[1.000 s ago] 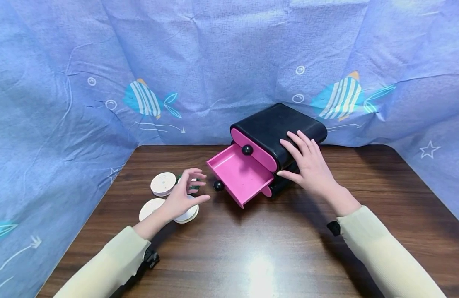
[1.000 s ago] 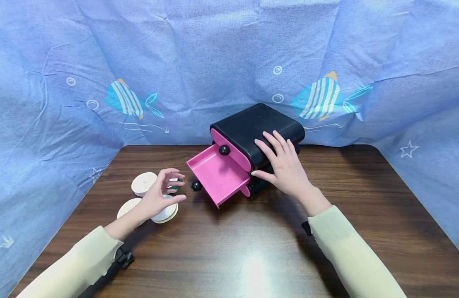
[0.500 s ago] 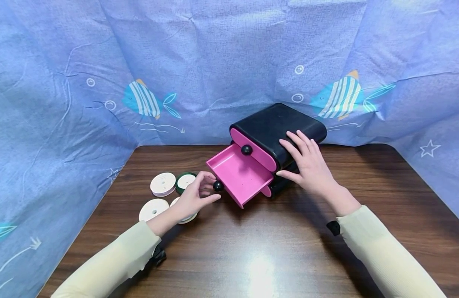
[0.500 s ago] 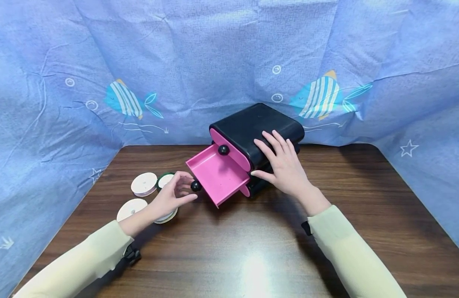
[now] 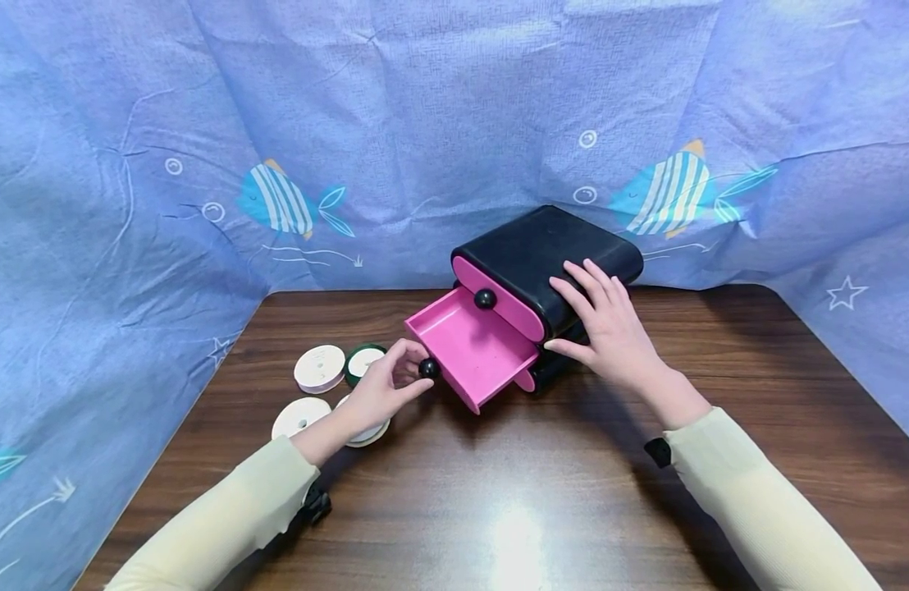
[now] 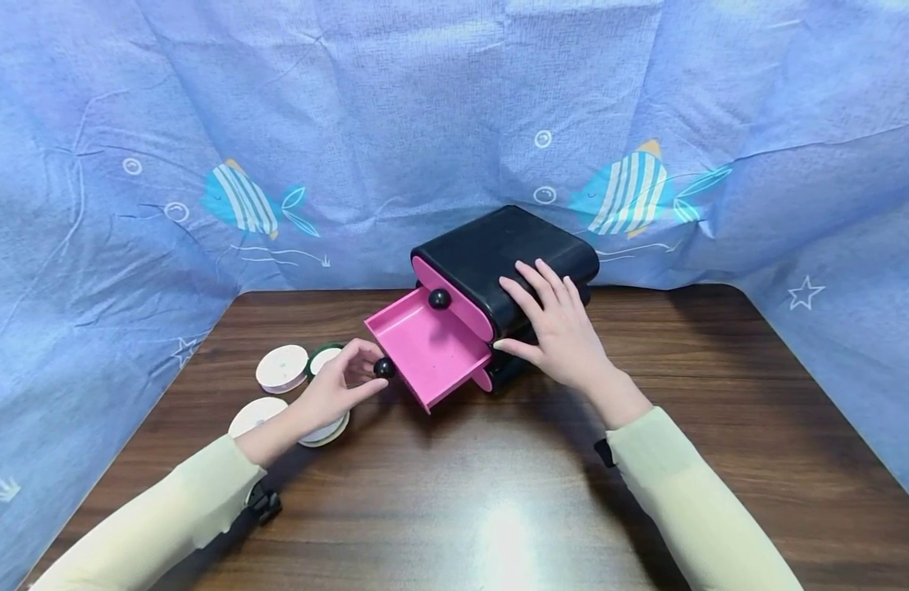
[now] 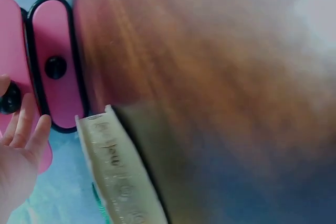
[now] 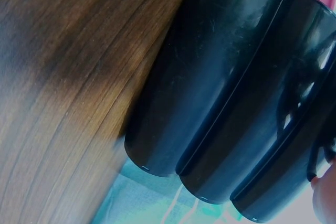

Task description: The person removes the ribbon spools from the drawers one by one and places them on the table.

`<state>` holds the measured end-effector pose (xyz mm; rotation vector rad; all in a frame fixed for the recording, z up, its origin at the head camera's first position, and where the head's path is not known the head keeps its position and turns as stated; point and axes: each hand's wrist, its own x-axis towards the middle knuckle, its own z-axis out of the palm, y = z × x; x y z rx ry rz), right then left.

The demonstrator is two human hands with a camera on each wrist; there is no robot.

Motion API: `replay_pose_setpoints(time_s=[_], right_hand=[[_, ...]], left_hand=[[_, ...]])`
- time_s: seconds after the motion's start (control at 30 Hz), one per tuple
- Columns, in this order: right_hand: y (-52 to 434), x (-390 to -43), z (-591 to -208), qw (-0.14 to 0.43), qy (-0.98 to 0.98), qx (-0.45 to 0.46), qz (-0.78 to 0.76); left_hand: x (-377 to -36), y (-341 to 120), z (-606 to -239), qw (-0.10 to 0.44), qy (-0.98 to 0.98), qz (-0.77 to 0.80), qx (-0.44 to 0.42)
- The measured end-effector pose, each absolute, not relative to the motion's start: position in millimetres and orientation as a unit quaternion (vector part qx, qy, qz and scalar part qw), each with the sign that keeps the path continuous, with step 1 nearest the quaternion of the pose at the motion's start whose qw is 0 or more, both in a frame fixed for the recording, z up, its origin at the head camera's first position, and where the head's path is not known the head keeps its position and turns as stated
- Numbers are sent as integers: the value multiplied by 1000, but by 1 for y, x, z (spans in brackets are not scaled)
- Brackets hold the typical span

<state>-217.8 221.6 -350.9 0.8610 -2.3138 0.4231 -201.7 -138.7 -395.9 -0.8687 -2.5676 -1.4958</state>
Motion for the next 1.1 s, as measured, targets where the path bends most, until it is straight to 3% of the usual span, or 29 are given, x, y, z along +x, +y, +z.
replay_pose_setpoints(time_s=[1.1], right_hand=[[221,-217,-350,314,-878,323,159]], left_hand=[[-224,-105,-384,6,-812,-516,-273]])
